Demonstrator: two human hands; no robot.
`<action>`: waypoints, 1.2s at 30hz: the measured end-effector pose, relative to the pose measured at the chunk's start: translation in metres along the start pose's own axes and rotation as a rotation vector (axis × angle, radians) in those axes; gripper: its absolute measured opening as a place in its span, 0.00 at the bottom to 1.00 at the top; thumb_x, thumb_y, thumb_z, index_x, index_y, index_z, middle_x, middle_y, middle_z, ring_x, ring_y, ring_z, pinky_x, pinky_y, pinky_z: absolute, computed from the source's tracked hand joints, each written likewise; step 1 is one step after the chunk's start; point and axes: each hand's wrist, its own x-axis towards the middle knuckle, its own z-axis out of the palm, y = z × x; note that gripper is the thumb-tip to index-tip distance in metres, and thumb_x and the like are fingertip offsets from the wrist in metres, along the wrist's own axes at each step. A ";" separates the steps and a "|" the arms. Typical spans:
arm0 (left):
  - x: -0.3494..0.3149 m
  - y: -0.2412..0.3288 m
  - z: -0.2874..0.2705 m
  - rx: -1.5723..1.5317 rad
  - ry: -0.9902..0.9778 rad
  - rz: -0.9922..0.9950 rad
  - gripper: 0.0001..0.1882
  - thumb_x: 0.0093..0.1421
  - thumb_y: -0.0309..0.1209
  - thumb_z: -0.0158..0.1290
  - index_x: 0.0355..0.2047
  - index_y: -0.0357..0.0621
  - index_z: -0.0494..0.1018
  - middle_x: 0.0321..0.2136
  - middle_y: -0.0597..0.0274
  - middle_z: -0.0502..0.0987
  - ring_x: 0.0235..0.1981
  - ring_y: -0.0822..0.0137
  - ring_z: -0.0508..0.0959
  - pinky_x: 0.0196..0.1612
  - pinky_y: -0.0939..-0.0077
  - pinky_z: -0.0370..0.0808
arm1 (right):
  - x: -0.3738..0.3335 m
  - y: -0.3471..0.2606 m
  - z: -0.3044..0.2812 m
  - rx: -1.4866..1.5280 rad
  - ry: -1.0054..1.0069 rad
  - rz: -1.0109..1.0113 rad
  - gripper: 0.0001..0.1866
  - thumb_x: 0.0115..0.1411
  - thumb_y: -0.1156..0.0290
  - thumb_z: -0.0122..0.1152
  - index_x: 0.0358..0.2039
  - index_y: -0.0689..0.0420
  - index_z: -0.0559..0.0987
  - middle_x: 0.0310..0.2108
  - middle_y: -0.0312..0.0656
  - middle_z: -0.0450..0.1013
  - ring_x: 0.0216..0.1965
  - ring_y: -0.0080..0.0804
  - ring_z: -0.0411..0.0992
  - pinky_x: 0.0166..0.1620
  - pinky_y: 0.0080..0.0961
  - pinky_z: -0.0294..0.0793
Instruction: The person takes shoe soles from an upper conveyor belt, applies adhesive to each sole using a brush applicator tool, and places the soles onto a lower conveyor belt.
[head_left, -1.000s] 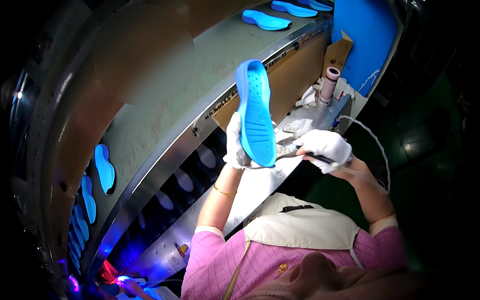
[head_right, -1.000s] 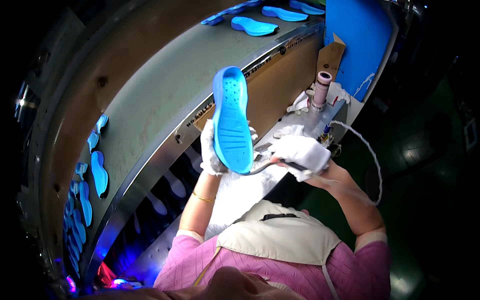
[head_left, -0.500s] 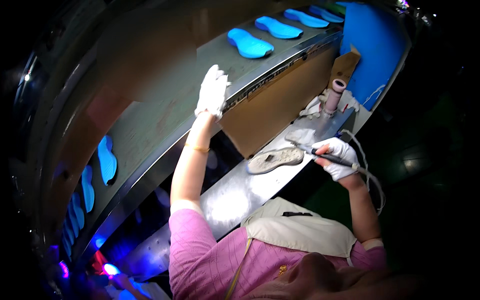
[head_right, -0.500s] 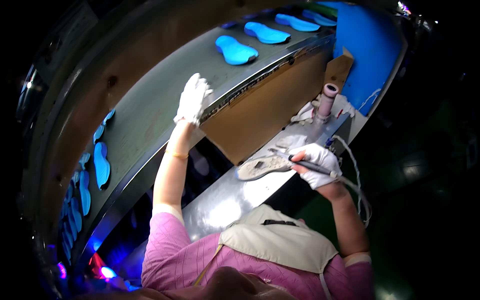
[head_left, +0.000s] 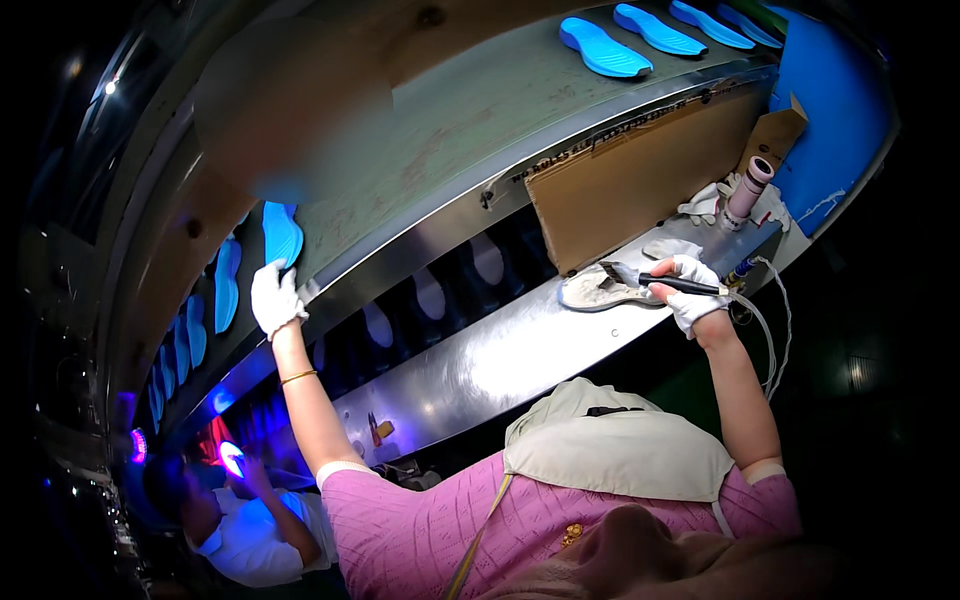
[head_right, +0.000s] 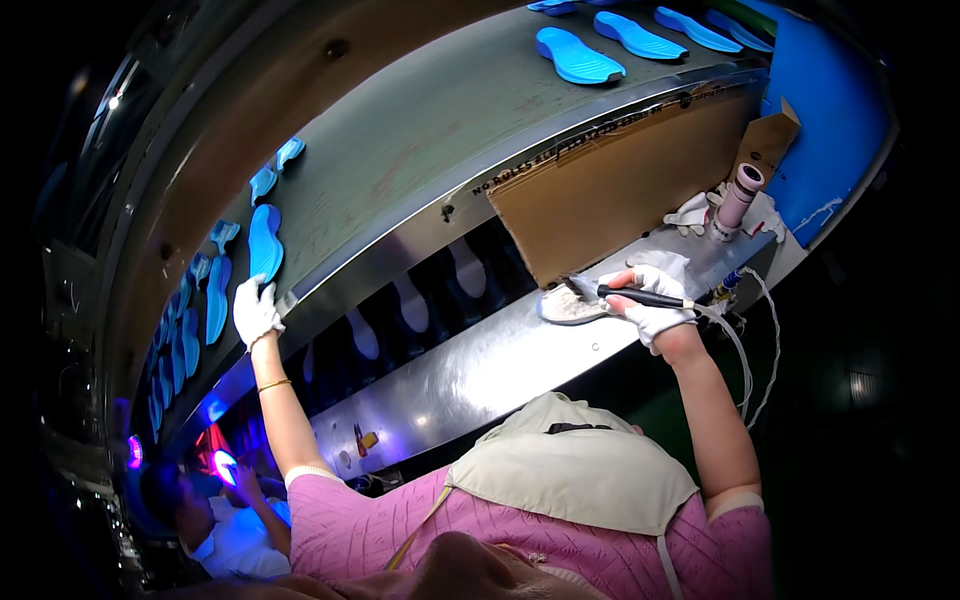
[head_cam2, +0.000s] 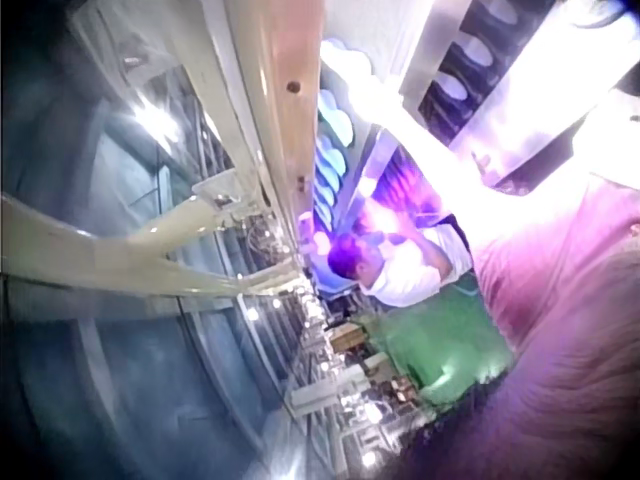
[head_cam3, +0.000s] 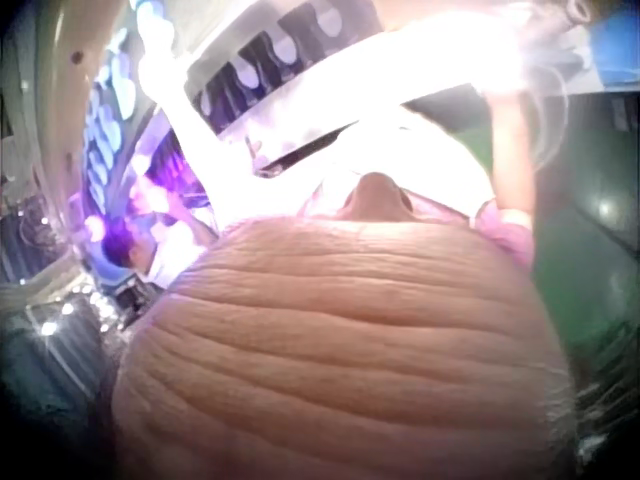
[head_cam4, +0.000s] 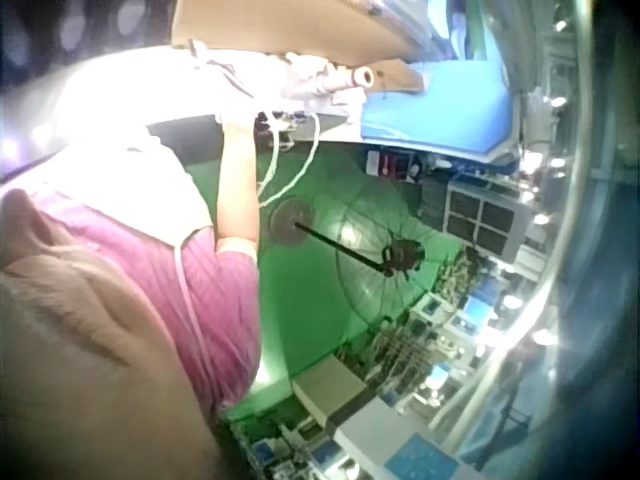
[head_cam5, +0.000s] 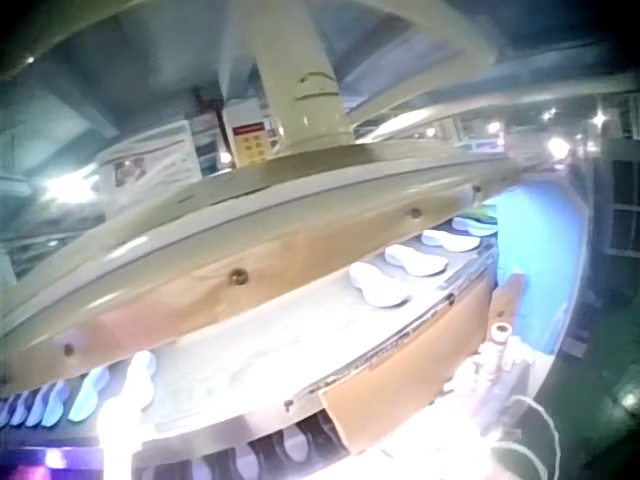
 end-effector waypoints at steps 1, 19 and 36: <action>-0.004 0.014 -0.004 -0.110 0.059 0.024 0.12 0.50 0.32 0.61 0.36 0.44 0.78 0.32 0.55 0.77 0.39 0.56 0.76 0.44 0.66 0.72 | 0.001 0.001 0.005 -0.015 -0.015 0.011 0.10 0.53 0.85 0.61 0.36 0.62 0.76 0.35 0.38 0.75 0.36 0.21 0.72 0.44 0.18 0.73; -0.053 0.270 -0.030 -2.562 -0.995 -0.624 0.29 0.59 0.60 0.42 0.26 0.44 0.69 0.32 0.59 0.69 0.33 0.63 0.67 0.40 0.67 0.64 | -0.016 0.010 -0.004 -0.032 0.106 -0.051 0.10 0.55 0.83 0.60 0.37 0.60 0.72 0.31 0.36 0.72 0.29 0.18 0.71 0.35 0.16 0.72; -0.178 0.372 0.019 -2.837 -1.460 -0.693 0.32 0.67 0.50 0.34 0.67 0.49 0.48 0.60 0.48 0.62 0.58 0.49 0.66 0.61 0.54 0.65 | -0.025 -0.044 0.004 -0.330 0.338 -0.307 0.07 0.54 0.79 0.59 0.33 0.58 0.72 0.26 0.33 0.71 0.26 0.17 0.68 0.32 0.15 0.69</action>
